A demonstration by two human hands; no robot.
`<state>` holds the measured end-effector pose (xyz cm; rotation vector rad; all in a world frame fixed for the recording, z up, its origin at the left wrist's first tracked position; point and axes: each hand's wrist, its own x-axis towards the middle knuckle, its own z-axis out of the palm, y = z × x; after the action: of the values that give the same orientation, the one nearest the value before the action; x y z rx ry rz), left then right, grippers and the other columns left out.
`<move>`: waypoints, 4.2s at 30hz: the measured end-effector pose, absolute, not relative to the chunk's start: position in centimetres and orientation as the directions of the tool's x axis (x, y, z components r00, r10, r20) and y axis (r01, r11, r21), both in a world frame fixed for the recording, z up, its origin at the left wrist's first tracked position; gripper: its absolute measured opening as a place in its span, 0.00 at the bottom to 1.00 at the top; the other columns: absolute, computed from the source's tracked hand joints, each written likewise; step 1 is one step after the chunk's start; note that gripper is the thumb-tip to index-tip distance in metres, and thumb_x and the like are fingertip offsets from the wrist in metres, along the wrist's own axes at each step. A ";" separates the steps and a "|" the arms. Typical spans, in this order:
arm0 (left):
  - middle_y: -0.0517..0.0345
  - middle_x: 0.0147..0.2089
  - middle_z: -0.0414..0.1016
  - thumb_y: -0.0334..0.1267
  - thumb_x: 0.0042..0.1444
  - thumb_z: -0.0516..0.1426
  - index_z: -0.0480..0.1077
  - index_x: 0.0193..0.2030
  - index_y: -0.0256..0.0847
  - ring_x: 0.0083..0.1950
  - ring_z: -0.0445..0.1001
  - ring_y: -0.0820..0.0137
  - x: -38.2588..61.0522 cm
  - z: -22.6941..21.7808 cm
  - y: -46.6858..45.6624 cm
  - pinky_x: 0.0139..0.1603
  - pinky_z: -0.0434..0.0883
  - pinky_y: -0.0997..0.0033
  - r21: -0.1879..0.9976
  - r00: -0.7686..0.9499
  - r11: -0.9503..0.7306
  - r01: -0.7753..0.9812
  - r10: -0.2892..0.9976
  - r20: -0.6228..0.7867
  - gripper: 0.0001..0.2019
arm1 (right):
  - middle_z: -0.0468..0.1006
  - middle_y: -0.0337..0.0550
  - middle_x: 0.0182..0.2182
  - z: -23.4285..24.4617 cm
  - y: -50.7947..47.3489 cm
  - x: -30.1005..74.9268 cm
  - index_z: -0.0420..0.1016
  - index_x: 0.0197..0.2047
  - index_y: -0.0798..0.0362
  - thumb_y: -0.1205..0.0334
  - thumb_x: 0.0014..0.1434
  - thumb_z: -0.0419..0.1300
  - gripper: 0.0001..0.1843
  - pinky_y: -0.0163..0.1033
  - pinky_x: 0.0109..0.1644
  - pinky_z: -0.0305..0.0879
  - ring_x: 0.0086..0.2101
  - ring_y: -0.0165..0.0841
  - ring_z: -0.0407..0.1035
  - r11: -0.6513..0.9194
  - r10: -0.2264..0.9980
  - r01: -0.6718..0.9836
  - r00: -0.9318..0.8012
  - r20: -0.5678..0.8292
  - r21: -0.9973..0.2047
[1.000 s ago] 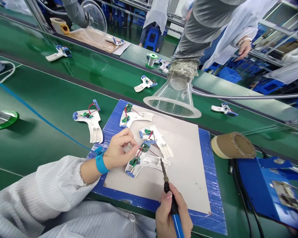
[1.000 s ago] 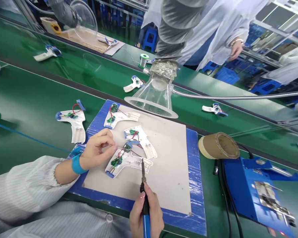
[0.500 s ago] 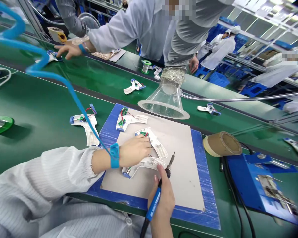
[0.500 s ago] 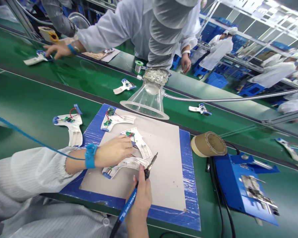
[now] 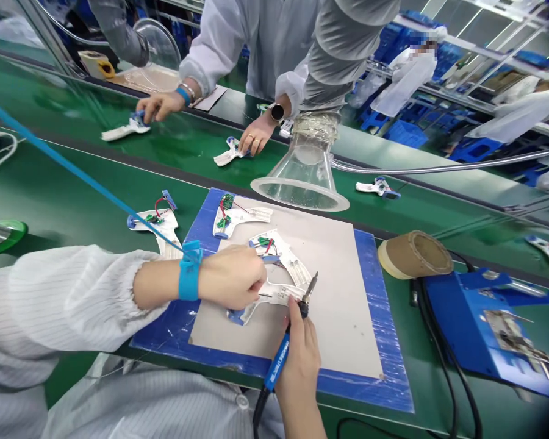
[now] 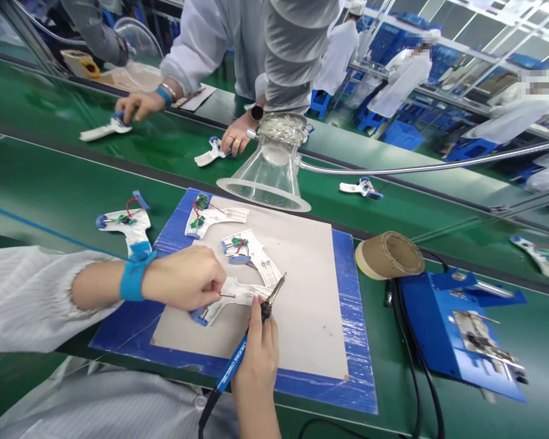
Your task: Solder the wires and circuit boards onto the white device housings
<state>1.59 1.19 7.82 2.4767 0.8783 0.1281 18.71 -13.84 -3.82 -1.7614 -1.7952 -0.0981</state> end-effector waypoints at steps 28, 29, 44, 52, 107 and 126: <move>0.59 0.29 0.83 0.28 0.52 0.63 0.82 0.27 0.42 0.39 0.78 0.65 3.2 1.6 0.0 0.54 0.67 0.59 0.788 0.639 -0.431 0.440 0.766 0.062 0.08 | 0.80 0.47 0.38 -1.5 -16.7 19.0 0.74 0.56 0.54 0.76 0.57 0.61 0.24 0.40 0.35 0.76 0.35 0.36 0.77 0.260 0.696 0.823 0.203 0.688 -0.506; 0.59 0.29 0.83 0.28 0.52 0.63 0.82 0.27 0.42 0.39 0.77 0.65 3.1 1.6 0.0 0.54 0.66 0.59 0.788 0.639 -0.427 0.442 0.767 0.057 0.08 | 0.80 0.47 0.38 -1.5 -16.8 19.1 0.74 0.57 0.54 0.77 0.56 0.61 0.25 0.40 0.35 0.76 0.35 0.36 0.77 0.272 0.697 0.826 0.183 0.693 -0.493; 0.58 0.25 0.81 0.29 0.52 0.63 0.82 0.26 0.41 0.34 0.76 0.66 3.1 1.9 0.6 0.49 0.67 0.59 0.819 0.677 -0.366 0.443 0.735 -0.037 0.07 | 0.80 0.43 0.34 -0.8 -16.3 19.1 0.72 0.60 0.50 0.76 0.57 0.60 0.28 0.40 0.31 0.75 0.32 0.36 0.76 0.330 0.710 0.843 0.074 0.700 -0.424; 0.58 0.26 0.82 0.27 0.50 0.63 0.83 0.26 0.40 0.33 0.76 0.68 3.2 1.6 0.8 0.45 0.70 0.65 0.837 0.679 -0.346 0.424 0.733 -0.041 0.07 | 0.79 0.44 0.33 -0.9 -16.8 19.1 0.73 0.59 0.52 0.78 0.56 0.60 0.28 0.40 0.33 0.75 0.33 0.35 0.75 0.339 0.711 0.832 0.080 0.699 -0.440; 0.58 0.24 0.80 0.34 0.54 0.63 0.82 0.25 0.40 0.33 0.75 0.68 3.3 1.3 -0.1 0.42 0.68 0.68 0.826 0.593 -0.323 0.463 0.805 -0.018 0.08 | 0.80 0.46 0.32 -0.6 -15.3 18.6 0.76 0.53 0.62 0.82 0.55 0.59 0.22 0.35 0.29 0.72 0.28 0.30 0.73 0.352 0.680 0.795 0.146 0.719 -0.494; 0.60 0.27 0.81 0.33 0.51 0.62 0.78 0.23 0.41 0.40 0.75 0.64 4.3 2.3 -0.9 0.56 0.58 0.55 0.766 0.519 -0.275 0.581 0.850 -0.089 0.08 | 0.79 0.46 0.32 -0.7 -14.4 18.3 0.76 0.51 0.62 0.81 0.56 0.59 0.20 0.34 0.27 0.69 0.27 0.28 0.71 0.365 0.640 0.800 0.156 0.753 -0.476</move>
<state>4.27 -0.94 2.28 1.9811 1.1666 0.4386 18.30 -14.41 -0.74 -1.3401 -1.5485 -0.1865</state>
